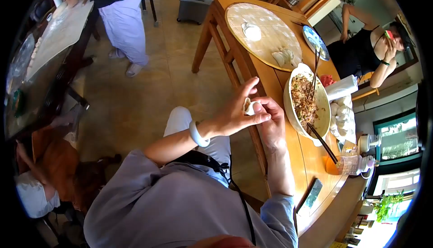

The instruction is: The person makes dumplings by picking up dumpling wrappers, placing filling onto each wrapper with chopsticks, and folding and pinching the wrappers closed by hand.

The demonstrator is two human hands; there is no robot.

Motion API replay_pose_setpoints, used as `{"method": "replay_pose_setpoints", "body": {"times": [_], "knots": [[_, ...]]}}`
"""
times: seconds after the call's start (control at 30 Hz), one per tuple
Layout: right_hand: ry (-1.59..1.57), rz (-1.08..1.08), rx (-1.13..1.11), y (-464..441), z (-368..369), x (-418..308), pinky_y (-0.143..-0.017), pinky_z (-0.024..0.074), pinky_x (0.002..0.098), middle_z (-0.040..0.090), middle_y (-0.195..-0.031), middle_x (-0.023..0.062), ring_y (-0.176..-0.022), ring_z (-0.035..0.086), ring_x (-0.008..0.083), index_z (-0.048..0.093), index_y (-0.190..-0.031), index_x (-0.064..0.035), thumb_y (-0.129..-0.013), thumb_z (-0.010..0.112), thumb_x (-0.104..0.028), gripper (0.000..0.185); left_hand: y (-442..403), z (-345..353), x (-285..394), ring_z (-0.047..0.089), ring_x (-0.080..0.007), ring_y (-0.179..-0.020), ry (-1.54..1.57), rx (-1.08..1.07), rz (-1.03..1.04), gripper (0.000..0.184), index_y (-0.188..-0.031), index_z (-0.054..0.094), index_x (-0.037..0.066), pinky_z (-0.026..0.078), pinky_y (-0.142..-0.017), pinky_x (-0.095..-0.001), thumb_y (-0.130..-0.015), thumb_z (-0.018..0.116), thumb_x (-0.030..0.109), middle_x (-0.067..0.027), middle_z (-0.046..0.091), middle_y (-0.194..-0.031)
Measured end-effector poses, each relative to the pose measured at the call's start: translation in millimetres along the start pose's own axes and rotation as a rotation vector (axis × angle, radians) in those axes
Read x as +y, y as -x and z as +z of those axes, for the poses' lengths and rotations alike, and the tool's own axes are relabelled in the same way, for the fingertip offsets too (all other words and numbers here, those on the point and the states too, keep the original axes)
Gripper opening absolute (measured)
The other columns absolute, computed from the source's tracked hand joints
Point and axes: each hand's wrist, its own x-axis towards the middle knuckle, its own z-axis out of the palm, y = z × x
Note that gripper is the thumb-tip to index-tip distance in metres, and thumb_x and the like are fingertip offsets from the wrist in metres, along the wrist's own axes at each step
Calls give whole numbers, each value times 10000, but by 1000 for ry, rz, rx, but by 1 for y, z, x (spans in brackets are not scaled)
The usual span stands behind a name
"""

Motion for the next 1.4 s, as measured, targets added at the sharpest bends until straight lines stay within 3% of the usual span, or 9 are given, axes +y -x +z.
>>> {"method": "replay_pose_setpoints", "body": {"times": [0.17, 0.37, 0.6, 0.93, 1.1, 1.2, 1.27, 1.33, 1.4], "knots": [[-57, 38, -65, -7, 4, -8, -717, 446, 234, 606, -863, 37, -794, 544, 96, 594, -951, 5, -850, 541, -39, 123, -5, -10, -9, 358, -280, -1252, -191, 67, 151, 785, -1387, 189, 43, 333, -995, -396, -814, 624, 359, -135, 255, -1417], [39, -45, -59, -11, 5, -4, -672, 457, 226, 592, -881, 50, -776, 553, 102, 587, -952, 10, -816, 565, 26, 139, -1, -15, -9, 341, -306, -1264, -451, 78, 149, 673, -1312, 332, -28, 322, -1005, -382, -841, 563, 394, -180, 276, -1402], [-62, 45, -39, -12, 0, -10, -637, 463, 207, 581, -803, 29, -730, 545, 76, 555, -889, -6, -873, 547, -63, 60, 0, -8, -3, 414, -348, -1196, -649, 144, 285, 524, -1279, 380, -28, 370, -963, -387, -905, 459, 330, -217, 326, -1362], [-58, 194, -26, -8, -7, -18, -721, 505, 263, 602, -885, 65, -809, 588, 128, 559, -947, 13, -918, 477, -135, 172, -8, -8, -2, 499, -301, -1113, -1001, 197, 422, 377, -1213, 492, 8, 413, -906, -388, -923, 410, 235, -134, 454, -1294], [-87, 177, -88, -7, -11, -16, -772, 488, 267, 589, -953, 68, -890, 569, 135, 532, -1023, 16, -842, 547, -9, 184, -11, -13, -5, 518, -314, -1090, -1071, 119, 436, 435, -1284, 417, 29, 431, -885, -377, -916, 443, 261, -152, 484, -1257], [-92, 163, -76, -7, -17, -11, -795, 472, 258, 593, -960, 75, -890, 565, 128, 529, -1013, 21, -814, 572, 10, 204, -10, -11, 0, 539, -321, -1029, -730, 39, 76, 586, -1325, 337, 3, 467, -784, -363, -897, 466, 381, -192, 585, -1069], [-127, 141, 13, -6, -14, -13, -757, 460, 245, 609, -944, 79, -885, 572, 133, 537, -997, 34, -791, 589, 0, 215, -14, -8, -18, 545, -276, -1035, -291, 49, 52, 698, -1355, 255, -1, 492, -774, -344, -877, 469, 461, -178, 571, -1084], [255, 43, 81, -8, -17, -7, -708, 484, 267, 627, -898, 88, -821, 597, 135, 556, -971, 25, -775, 599, -10, 203, -15, -3, -17, 545, -242, -1041, 281, 32, -134, 687, -1348, 271, 0, 493, -797, -335, -879, 472, 460, -153, 556, -1108], [663, -75, 123, -7, -12, -15, -643, 506, 299, 636, -868, 128, -736, 636, 201, 576, -974, -15, -762, 606, -29, 214, -15, -4, -19, 530, -214, -1050, 619, 7, -217, 591, -1288, 361, -4, 474, -854, -330, -904, 430, 441, -127, 522, -1144]]}}
